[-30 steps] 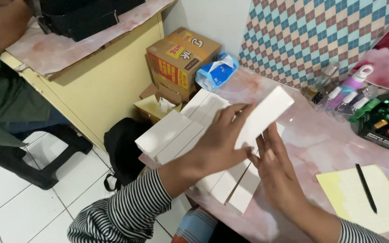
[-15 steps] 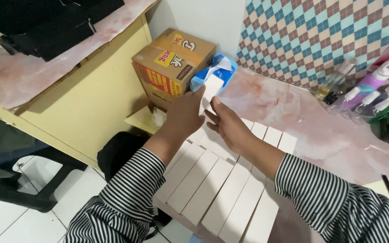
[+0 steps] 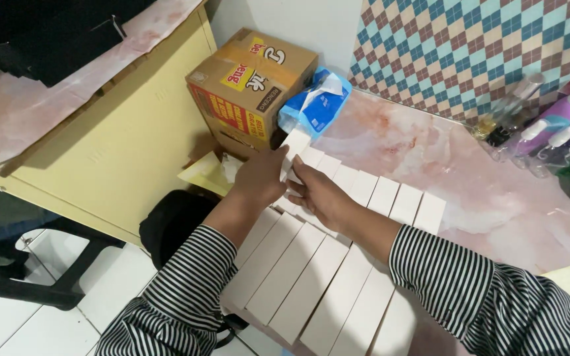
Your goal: Organizing perfume boxes and writing notes on a notepad.
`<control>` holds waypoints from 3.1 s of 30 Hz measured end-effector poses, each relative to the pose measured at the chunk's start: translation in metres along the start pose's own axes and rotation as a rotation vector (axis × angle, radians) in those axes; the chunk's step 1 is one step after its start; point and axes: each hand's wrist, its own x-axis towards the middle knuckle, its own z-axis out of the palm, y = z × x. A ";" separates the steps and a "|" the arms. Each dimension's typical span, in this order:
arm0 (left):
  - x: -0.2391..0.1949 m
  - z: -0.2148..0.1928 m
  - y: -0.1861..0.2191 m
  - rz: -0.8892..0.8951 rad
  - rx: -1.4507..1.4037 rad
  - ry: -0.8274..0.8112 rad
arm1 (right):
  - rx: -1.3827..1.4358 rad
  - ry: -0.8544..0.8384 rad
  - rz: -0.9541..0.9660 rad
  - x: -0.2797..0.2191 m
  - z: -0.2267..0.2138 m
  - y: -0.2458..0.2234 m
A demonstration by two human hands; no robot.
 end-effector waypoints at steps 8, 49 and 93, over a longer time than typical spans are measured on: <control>-0.014 -0.008 0.018 -0.102 0.011 -0.107 | -0.055 0.050 0.046 0.012 -0.014 0.022; -0.226 0.181 0.381 1.754 -0.039 0.007 | -1.023 0.194 -0.898 -0.389 -0.181 0.101; -0.199 0.328 0.747 0.440 -1.188 -0.749 | -1.164 1.858 -0.777 -0.622 -0.463 0.087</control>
